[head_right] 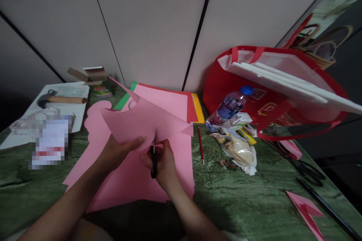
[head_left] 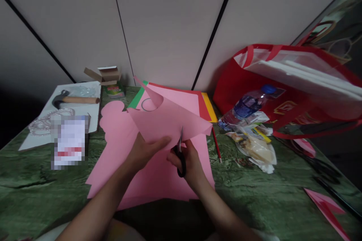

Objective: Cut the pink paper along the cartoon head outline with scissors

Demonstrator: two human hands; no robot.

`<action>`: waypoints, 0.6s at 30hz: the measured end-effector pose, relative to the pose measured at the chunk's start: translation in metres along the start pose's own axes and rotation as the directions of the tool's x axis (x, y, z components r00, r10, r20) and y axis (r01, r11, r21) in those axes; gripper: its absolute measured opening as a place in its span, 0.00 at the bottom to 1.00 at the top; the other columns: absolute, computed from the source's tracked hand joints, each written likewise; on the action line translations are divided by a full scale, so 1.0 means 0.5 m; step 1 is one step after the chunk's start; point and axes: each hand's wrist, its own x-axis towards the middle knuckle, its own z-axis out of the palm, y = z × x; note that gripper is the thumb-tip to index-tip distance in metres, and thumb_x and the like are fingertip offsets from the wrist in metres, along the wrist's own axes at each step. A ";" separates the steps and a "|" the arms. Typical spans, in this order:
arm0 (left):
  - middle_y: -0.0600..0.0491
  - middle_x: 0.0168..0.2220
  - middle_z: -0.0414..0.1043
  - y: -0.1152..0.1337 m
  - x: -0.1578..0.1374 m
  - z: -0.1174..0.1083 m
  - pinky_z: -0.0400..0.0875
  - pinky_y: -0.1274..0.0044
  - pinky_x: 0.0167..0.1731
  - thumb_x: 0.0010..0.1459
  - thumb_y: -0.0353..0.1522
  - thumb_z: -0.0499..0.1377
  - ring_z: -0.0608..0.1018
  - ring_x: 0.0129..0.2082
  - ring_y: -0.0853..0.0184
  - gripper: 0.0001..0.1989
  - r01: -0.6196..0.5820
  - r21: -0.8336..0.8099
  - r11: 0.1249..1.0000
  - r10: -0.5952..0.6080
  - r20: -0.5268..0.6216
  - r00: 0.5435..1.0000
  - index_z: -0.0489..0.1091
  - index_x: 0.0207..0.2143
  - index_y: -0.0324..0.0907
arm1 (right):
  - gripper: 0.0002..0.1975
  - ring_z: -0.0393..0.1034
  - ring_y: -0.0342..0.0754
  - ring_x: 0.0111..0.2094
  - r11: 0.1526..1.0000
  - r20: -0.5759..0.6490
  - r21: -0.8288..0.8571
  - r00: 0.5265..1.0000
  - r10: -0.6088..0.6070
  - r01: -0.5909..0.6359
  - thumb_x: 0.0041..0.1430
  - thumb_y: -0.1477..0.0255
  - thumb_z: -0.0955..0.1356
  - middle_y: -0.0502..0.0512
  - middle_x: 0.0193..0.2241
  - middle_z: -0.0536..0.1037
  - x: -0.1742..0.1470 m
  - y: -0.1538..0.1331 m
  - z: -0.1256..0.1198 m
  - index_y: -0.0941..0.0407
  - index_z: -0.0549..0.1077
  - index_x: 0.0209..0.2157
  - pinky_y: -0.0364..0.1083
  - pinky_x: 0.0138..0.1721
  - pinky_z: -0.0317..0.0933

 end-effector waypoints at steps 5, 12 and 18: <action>0.49 0.36 0.78 0.001 0.001 -0.001 0.74 0.70 0.37 0.47 0.34 0.65 0.78 0.38 0.59 0.15 -0.009 -0.009 1.000 0.009 0.026 1.000 0.72 0.39 0.42 | 0.21 0.63 0.42 0.21 1.000 -0.015 -0.025 1.000 -0.002 0.002 0.44 0.66 0.72 0.42 0.20 0.67 -0.001 0.005 -0.001 0.52 0.57 0.34 0.42 0.22 0.56; 0.50 0.34 0.78 0.003 0.000 -0.004 0.75 0.73 0.34 0.47 0.34 0.65 0.79 0.35 0.61 0.12 -0.019 -0.007 1.000 0.020 0.032 0.999 0.73 0.36 0.40 | 0.22 0.62 0.41 0.20 1.000 -0.018 -0.004 1.000 0.015 -0.015 0.43 0.66 0.73 0.42 0.20 0.68 0.000 0.005 -0.001 0.52 0.57 0.34 0.41 0.21 0.56; 0.52 0.34 0.78 0.006 0.000 -0.006 0.74 0.75 0.34 0.48 0.34 0.64 0.79 0.35 0.64 0.12 0.016 0.013 1.000 -0.016 0.047 0.999 0.73 0.37 0.40 | 0.22 0.63 0.41 0.19 0.999 -0.036 -0.024 0.999 0.024 -0.025 0.41 0.67 0.73 0.41 0.19 0.68 0.001 0.004 0.000 0.52 0.57 0.32 0.40 0.20 0.56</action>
